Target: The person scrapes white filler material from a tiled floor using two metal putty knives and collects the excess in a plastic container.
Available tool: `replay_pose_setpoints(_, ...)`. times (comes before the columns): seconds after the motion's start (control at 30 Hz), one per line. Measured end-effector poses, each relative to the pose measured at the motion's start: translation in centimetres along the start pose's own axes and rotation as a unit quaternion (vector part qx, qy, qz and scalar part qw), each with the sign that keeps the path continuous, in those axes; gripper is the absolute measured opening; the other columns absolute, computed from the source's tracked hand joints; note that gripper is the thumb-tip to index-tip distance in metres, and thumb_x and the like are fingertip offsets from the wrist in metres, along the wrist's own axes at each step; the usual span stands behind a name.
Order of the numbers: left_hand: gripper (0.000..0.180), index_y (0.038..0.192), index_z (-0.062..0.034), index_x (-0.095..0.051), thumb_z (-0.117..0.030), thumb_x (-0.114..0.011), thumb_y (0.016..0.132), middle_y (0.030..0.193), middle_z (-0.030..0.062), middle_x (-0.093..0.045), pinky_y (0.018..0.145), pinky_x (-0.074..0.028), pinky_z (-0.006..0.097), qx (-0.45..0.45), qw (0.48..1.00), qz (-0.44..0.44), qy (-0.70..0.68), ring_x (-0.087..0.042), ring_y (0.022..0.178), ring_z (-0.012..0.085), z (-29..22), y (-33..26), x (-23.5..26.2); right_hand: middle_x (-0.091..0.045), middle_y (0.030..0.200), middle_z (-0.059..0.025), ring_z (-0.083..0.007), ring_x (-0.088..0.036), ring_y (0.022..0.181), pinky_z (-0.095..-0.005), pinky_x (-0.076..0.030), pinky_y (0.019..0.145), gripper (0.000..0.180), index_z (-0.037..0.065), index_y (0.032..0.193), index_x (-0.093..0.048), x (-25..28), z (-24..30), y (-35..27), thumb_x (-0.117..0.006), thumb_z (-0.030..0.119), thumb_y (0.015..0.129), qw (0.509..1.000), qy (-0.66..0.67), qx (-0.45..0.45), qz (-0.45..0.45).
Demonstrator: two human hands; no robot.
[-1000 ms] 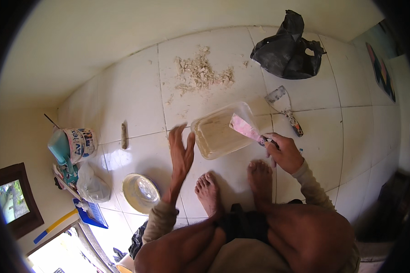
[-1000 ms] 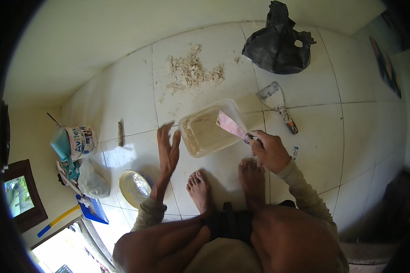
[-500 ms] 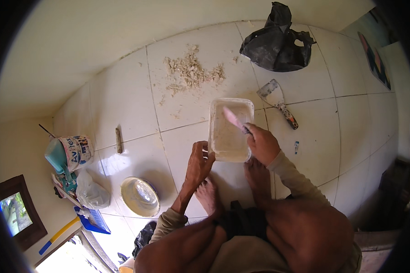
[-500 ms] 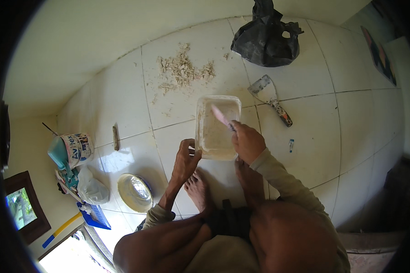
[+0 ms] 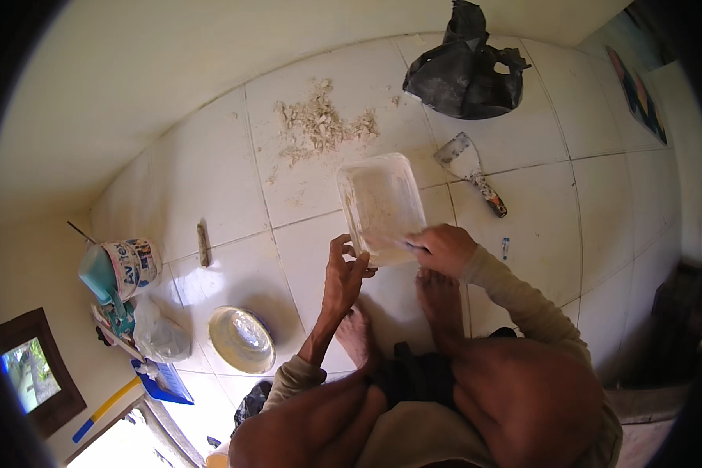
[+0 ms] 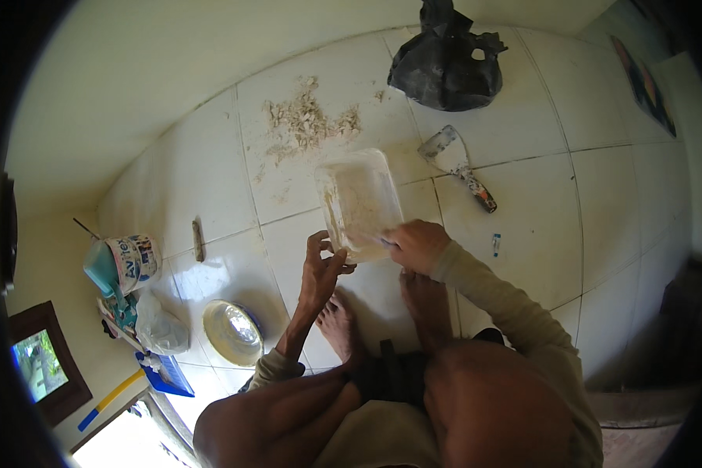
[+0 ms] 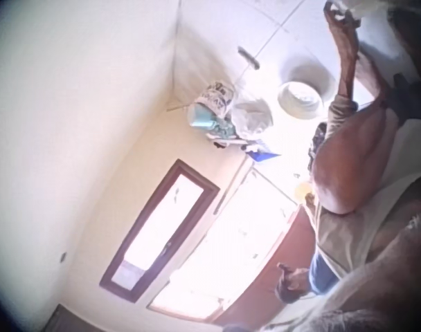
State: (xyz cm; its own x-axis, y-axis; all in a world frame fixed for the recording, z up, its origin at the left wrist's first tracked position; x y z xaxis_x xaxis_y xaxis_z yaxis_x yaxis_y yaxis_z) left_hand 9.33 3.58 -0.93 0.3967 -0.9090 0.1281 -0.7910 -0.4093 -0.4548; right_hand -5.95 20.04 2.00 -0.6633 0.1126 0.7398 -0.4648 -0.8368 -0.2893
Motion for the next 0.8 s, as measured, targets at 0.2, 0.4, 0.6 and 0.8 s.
replay_pose_setpoints(0.2, 0.026, 0.105, 0.0017, -0.038, -0.007, -0.06, 0.092, 0.099, 0.0151, -0.05, 0.068, -0.058, 0.033, -0.032, 0.998, -0.044, -0.006, -0.065, 0.087, 0.025, 0.2, 0.3, 0.0, -0.062, 0.082, -0.0092, -0.0292, -0.063, 0.066, -0.0403, -0.053, 0.061, 0.033, 0.013, 0.116, -0.067, 4.0, -0.2, -1.5, -0.058, 0.013, 0.084, 0.989, -0.046, 0.038, -0.135)
replay_pose_setpoints(0.4, 0.027, 0.098, -0.0005, -0.039, -0.006, -0.065, 0.09, 0.084, 0.0097, -0.05, 0.067, -0.051, 0.031, -0.049, 0.994, -0.087, 0.05, -0.057, 0.076, 0.0169, -1.1, 2.5, -0.1, -0.053, 0.093, -0.0108, -0.0248, -0.062, 0.065, -0.0353, -0.053, 0.052, 0.049, 0.012, 0.13, -0.056, 2.7, 2.9, 0.0, -0.06, 0.009, 0.082, 0.948, -0.158, 0.033, -0.274)
replay_pose_setpoints(0.6, 0.028, 0.096, -0.0009, -0.04, -0.004, -0.067, 0.088, 0.083, 0.0073, -0.05, 0.067, -0.051, 0.029, -0.077, 0.992, -0.095, 0.013, -0.054, 0.074, 0.0141, 0.0, 2.7, -0.8, -0.053, 0.09, -0.0074, -0.0234, -0.061, 0.063, -0.0368, -0.051, 0.051, 0.052, 0.017, 0.131, -0.057, -1.7, 1.9, -1.4, -0.061, 0.007, 0.08, 0.981, -0.156, 0.019, -0.116)
replay_pose_setpoints(0.8, 0.027, 0.097, -0.001, -0.041, -0.003, -0.067, 0.089, 0.083, 0.0066, -0.049, 0.065, -0.05, 0.028, -0.084, 0.992, -0.099, 0.0, -0.052, 0.073, 0.0131, 0.3, 2.3, -2.0, -0.054, 0.086, -0.007, -0.0267, -0.06, 0.062, -0.0373, -0.051, 0.052, 0.048, 0.012, 0.131, -0.055, 0.8, -0.1, -1.7, -0.057, 0.006, 0.083, 0.971, -0.138, -0.032, -0.193)
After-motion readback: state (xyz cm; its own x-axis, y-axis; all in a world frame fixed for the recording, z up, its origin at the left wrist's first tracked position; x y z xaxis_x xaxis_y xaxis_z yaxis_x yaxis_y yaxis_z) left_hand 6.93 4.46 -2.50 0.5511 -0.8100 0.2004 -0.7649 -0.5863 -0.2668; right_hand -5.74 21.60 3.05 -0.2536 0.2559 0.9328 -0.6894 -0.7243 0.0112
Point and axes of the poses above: each hand's wrist, its own y-axis towards the middle knuckle, its own x-axis out of the back of the hand, z = x × y, the point moved 3 cm from there along y, towards the middle knuckle
